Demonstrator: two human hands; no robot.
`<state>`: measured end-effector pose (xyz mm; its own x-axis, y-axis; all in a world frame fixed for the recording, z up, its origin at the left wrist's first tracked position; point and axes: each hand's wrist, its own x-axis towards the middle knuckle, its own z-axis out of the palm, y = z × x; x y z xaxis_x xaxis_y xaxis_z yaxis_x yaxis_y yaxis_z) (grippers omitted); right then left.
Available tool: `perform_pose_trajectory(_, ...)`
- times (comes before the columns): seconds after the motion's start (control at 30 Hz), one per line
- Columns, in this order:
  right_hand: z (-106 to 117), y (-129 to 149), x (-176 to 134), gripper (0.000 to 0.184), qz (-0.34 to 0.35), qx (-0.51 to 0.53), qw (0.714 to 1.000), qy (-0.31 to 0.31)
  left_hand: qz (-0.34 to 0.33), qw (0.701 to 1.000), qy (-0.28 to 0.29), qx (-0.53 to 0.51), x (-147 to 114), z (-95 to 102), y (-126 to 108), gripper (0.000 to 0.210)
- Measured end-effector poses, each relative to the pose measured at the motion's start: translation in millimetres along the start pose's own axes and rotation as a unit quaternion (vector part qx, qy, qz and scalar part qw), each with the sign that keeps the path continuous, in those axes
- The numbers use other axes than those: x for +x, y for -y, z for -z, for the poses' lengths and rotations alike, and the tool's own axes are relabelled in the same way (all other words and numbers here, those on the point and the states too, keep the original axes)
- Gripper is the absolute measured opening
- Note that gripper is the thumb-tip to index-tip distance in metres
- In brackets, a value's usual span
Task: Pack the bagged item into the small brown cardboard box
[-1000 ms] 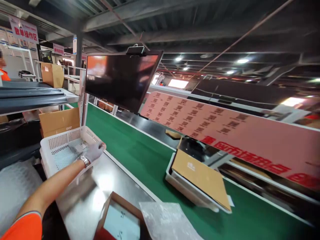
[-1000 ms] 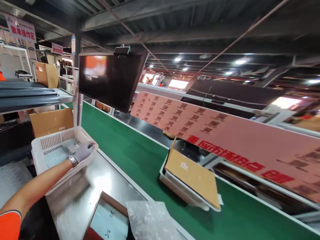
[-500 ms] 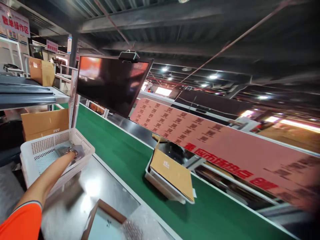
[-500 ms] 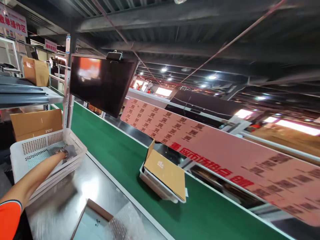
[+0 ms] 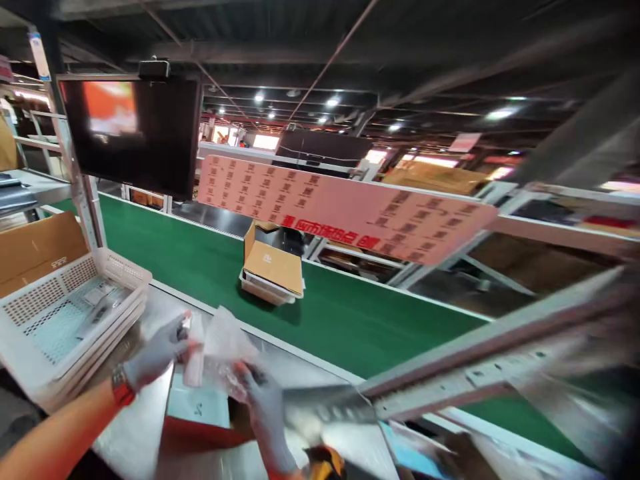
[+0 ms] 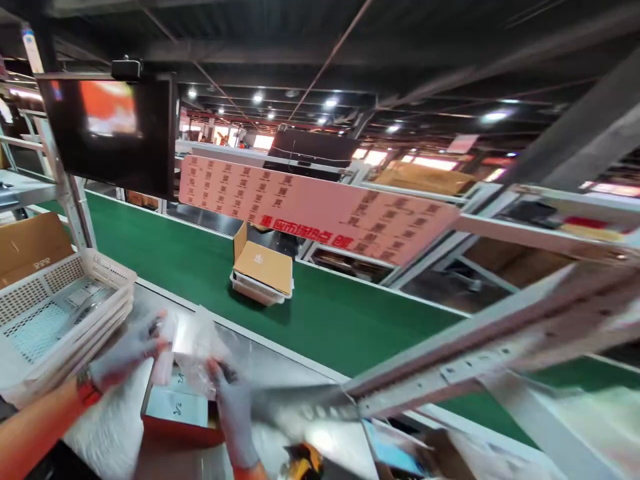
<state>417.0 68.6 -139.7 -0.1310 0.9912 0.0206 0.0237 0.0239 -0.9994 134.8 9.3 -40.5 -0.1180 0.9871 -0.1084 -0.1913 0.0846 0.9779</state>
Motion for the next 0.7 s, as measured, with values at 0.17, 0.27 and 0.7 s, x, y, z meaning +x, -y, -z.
perform_pose_trajectory(0.17,-36,16,-7,0.031,0.024,-0.028,0.994,0.107,0.109,0.98,0.127,-0.108,-38,-62.7,59,0.077)
perform_pose_trajectory(0.27,-24,27,-20,0.021,0.045,-0.037,0.97,0.235,0.097,0.983,0.123,-0.097,-43,-61.3,64,0.07)
perform_pose_trajectory(0.7,11,10,-49,0.052,0.066,-0.06,0.987,0.136,0.185,0.977,0.107,-0.022,-47,-64.3,99,0.06)
